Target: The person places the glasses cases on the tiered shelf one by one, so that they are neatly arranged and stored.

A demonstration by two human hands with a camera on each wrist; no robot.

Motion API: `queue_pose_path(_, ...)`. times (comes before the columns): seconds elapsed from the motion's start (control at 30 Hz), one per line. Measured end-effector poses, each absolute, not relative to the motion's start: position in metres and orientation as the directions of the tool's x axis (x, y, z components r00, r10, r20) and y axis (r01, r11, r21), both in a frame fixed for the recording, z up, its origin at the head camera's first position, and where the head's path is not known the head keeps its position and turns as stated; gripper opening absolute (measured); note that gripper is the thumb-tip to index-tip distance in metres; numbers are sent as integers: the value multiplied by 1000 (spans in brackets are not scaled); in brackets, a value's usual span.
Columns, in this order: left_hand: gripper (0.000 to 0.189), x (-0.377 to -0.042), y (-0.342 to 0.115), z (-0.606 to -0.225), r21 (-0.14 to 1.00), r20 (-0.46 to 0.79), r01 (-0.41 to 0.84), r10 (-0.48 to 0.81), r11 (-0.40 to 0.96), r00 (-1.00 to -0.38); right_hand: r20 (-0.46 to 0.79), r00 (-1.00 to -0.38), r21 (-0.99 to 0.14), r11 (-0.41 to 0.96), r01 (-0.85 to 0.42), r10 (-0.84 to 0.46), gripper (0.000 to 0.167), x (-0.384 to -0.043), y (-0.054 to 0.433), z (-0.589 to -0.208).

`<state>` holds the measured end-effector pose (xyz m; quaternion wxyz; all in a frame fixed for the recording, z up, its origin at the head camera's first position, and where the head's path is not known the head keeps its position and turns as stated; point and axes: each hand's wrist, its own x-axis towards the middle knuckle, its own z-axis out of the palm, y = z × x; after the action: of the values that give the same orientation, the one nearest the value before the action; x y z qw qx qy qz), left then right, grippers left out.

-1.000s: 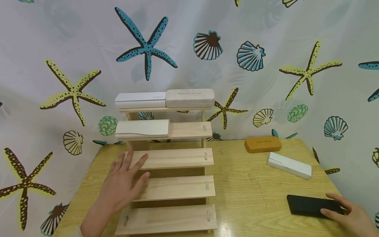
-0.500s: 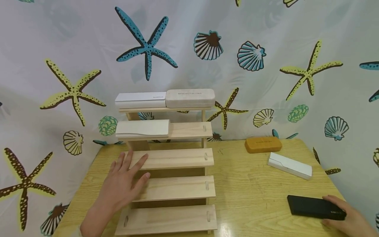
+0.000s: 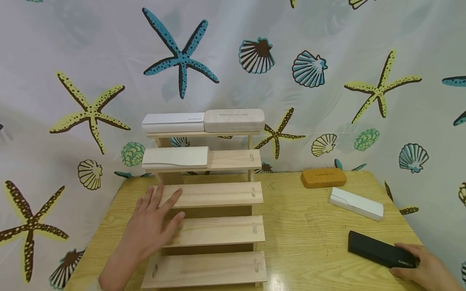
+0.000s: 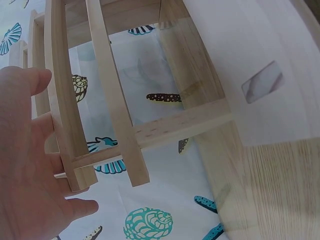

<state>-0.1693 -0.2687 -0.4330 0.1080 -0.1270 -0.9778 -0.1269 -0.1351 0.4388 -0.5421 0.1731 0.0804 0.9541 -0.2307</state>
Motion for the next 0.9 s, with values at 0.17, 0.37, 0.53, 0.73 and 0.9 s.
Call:
queue_pose_path(0.17,64,-168,-268,-431,218,242,275,222,936,-945,-366,-926,-415,876,247,87,109,-135,434,-540)
queue_pose_path(0.37,63,-169,-268,-431,213,244,276,222,937,-944,-376,-920,-442,851,283,111,111,-136,429,-537)
queue_pose_path(0.53,63,-169,-269,-433,216,250,278,222,936,-942,-350,-931,-459,847,269,107,103,-138,426,-531)
queue_pose_path(0.73,63,-170,-269,-433,210,256,283,227,936,-940,-321,-941,-471,844,258,108,103,-144,418,-519)
queue_pose_path(0.9,62,-170,-269,-433,204,268,288,229,936,-936,-302,-951,-536,812,230,70,103,-155,407,-501)
